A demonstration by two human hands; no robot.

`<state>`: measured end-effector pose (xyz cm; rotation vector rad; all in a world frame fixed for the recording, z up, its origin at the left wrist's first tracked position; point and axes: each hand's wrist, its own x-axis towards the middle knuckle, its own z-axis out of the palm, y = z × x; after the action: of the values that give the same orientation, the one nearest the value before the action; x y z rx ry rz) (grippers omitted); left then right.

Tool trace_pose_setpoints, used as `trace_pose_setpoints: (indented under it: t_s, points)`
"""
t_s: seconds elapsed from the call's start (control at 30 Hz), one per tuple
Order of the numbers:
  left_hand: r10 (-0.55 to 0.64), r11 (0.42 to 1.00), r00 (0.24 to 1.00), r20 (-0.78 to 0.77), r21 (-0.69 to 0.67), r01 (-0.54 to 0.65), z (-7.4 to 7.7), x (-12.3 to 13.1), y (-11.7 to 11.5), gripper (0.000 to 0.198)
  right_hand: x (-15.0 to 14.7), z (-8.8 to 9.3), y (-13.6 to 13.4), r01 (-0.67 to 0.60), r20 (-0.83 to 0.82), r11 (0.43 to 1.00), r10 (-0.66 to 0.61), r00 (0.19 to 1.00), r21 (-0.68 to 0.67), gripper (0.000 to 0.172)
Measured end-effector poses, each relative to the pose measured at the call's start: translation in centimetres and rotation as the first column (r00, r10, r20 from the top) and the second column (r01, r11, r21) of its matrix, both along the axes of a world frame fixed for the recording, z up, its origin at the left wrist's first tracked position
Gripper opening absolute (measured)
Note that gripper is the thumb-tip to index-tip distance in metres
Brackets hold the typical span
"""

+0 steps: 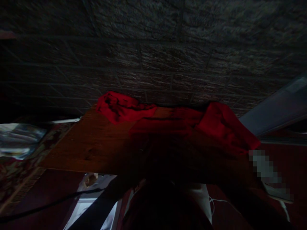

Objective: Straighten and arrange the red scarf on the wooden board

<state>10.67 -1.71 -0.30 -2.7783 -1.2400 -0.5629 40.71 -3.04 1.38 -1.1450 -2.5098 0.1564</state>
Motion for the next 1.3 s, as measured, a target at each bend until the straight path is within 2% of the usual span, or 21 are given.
trace_pose_setpoints:
  t_s: [0.07,0.13,0.2,0.27,0.37,0.5,0.63,0.73,0.8,0.87,0.93,0.97,1.03,1.1,1.17,1.3]
  points:
    - [0.118,0.993,0.992,0.033,-0.012,-0.118,-0.8,-2.5,-0.4,0.052,-0.3,-0.2,0.2,0.028,-0.011,1.000,-0.028,1.000,-0.012,0.039]
    - [0.102,0.995,0.994,0.026,-0.022,-0.102,-1.7,-4.6,-1.0,0.041,-0.6,-0.5,0.5,0.042,-0.021,0.999,-0.042,0.999,-0.005,0.035]
    - [0.086,0.994,0.996,0.023,-0.074,-0.084,-2.1,-5.5,-1.5,0.037,-0.9,-1.0,0.7,0.057,-0.034,0.998,-0.057,0.998,0.000,0.033]
    - [0.184,0.966,0.982,0.046,-0.191,-0.172,-1.9,-5.4,-1.8,0.037,-1.3,-1.3,0.8,0.074,-0.049,0.997,-0.073,0.996,0.001,0.033]
    - [0.353,0.866,0.934,0.044,-0.394,-0.309,-0.4,-4.3,-1.9,0.036,-1.6,-1.1,0.3,0.072,-0.036,0.997,-0.073,0.997,-0.019,0.037]
    - [0.377,0.818,0.926,0.021,-0.477,-0.322,1.0,-3.7,-1.8,0.036,-1.8,-0.3,-1.0,0.023,0.040,1.000,-0.023,0.999,-0.017,0.049]
    - [0.387,0.815,0.922,0.018,-0.474,-0.333,0.6,-4.4,-2.2,0.040,-1.5,0.0,-1.8,0.009,0.070,1.000,-0.009,0.997,-0.007,0.060]
    - [0.347,0.856,0.938,0.011,-0.412,-0.312,0.7,-5.1,-2.0,0.035,-0.8,-0.1,-1.3,-0.003,0.039,1.000,0.004,0.999,-0.025,0.058]
    - [0.309,0.902,0.951,0.015,-0.321,-0.288,1.5,-4.8,-0.9,0.033,0.0,0.0,-0.1,0.060,-0.019,0.998,-0.061,0.998,-0.025,0.052]
    - [0.280,0.944,0.958,0.061,-0.200,-0.263,2.4,-3.6,0.8,0.037,0.9,0.3,1.5,0.193,-0.096,0.981,-0.190,0.977,0.015,0.047]
    - [0.262,0.965,0.950,0.168,-0.061,-0.255,3.0,-1.7,3.0,0.055,1.6,0.5,3.3,0.306,-0.140,0.948,-0.293,0.946,0.082,0.047]
    - [0.203,0.979,0.962,0.181,-0.004,-0.206,2.9,-0.7,4.1,0.064,1.8,0.5,4.1,0.324,-0.125,0.939,-0.310,0.943,0.117,0.048]
    - [0.130,0.987,0.980,0.151,0.071,-0.142,2.1,0.9,6.0,0.067,2.3,0.3,5.2,0.295,-0.039,0.943,-0.293,0.955,0.153,0.051]
    - [0.132,0.987,0.985,0.108,0.082,-0.141,0.9,1.6,7.4,0.063,2.9,-0.2,5.8,0.242,0.059,0.959,-0.253,0.966,0.147,0.053]
    - [0.153,0.985,0.986,0.069,0.069,-0.158,0.0,1.2,8.4,0.058,3.7,-0.6,6.0,0.234,0.119,0.964,-0.248,0.961,0.123,0.056]
    - [0.123,0.992,0.992,0.002,0.034,-0.123,0.4,-1.3,9.8,0.049,5.2,-1.4,6.1,0.332,0.142,0.936,-0.346,0.927,0.115,0.057]
